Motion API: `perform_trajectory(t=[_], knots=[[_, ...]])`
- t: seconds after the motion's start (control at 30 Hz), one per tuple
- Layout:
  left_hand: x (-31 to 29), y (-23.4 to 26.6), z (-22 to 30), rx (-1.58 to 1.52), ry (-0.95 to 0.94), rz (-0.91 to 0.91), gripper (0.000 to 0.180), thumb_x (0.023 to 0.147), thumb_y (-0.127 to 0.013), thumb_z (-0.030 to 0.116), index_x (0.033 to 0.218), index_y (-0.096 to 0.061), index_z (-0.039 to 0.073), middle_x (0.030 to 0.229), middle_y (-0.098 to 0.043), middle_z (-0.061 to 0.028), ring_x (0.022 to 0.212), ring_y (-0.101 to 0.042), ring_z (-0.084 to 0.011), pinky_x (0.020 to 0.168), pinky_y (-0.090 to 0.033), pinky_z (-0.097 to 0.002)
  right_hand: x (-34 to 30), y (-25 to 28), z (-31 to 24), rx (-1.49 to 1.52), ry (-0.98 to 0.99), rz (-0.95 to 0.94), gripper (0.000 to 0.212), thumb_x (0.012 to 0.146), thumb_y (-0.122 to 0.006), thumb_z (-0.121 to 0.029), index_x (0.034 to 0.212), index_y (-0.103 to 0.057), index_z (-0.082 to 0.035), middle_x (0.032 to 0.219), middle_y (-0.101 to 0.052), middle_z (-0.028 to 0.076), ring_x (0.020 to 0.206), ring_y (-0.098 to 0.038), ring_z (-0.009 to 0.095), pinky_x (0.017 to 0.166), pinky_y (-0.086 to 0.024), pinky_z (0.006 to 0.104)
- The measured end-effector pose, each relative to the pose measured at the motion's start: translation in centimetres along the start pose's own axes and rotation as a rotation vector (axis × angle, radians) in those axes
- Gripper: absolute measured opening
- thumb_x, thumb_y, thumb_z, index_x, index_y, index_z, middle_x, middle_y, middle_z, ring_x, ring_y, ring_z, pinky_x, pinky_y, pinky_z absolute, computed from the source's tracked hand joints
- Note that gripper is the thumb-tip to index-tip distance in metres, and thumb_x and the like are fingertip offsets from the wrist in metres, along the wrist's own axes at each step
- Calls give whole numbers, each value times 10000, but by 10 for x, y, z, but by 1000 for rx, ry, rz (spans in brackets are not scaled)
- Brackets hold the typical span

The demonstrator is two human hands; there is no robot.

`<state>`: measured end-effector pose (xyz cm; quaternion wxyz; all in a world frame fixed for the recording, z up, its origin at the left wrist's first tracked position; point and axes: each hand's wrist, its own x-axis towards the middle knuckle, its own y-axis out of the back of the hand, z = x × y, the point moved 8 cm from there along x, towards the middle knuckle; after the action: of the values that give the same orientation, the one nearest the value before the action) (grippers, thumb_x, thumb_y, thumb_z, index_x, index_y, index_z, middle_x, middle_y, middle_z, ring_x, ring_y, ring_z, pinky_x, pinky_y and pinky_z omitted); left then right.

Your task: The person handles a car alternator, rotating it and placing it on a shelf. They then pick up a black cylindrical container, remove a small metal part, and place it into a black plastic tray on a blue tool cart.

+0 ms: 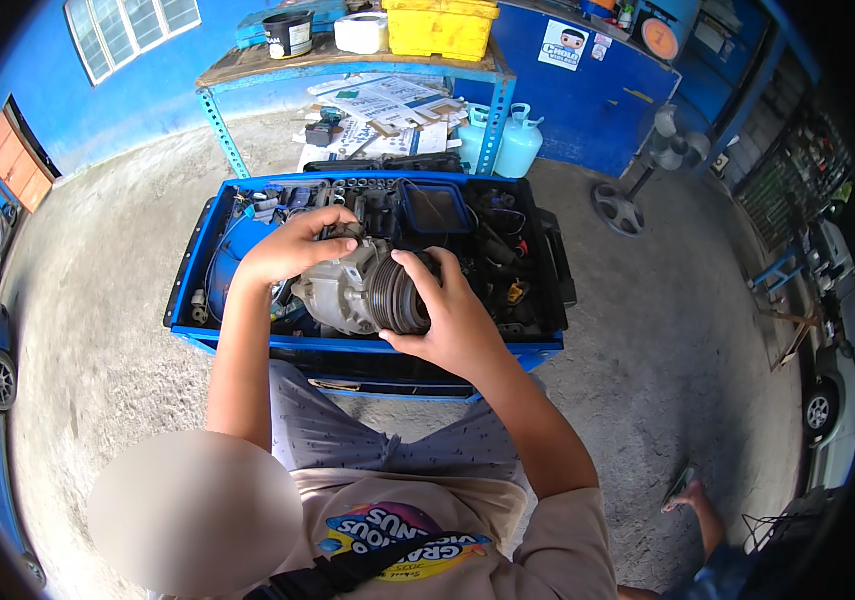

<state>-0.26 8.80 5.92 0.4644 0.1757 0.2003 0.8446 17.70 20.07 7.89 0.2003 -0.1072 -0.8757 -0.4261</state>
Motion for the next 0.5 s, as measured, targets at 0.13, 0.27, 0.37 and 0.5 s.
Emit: perform_trajectory(t=[0.13, 0.27, 0.37, 0.5], knots=[[2, -2, -3, -2, 81, -46, 388, 891, -731, 275, 1202, -627, 68, 1029, -687, -90, 968, -599, -160, 890, -475, -327, -1, 1, 0, -10, 6, 10, 884, 696, -884, -258, 1449, -434, -148, 1350, -419, 242, 1175, -559, 432, 957, -516, 477], [-3, 1, 6, -159, 33, 11, 486, 889, -739, 222, 1324, -550, 114, 1126, -644, -102, 1035, -572, -167, 928, -457, -325, -1, 0, 1, -4, 1, 16, 887, 695, -884, -260, 1452, -434, -155, 1352, -418, 245, 1176, -557, 437, 959, -516, 476], [-4, -2, 10, -170, 23, -61, 547, 911, -703, 151, 1403, -467, 122, 1194, -597, -96, 1095, -541, -153, 986, -420, -315, -2, -1, 1, -14, 2, 29, 888, 692, -885, -262, 1451, -435, -158, 1352, -419, 247, 1173, -559, 438, 958, -517, 477], [-3, -2, 6, -174, 46, -72, 535, 905, -706, 145, 1393, -494, 89, 1235, -599, -91, 1130, -553, -177, 1007, -430, -335, -4, 0, 0, 1, 7, 39, 887, 690, -885, -263, 1449, -437, -158, 1354, -420, 248, 1170, -560, 440, 956, -517, 483]])
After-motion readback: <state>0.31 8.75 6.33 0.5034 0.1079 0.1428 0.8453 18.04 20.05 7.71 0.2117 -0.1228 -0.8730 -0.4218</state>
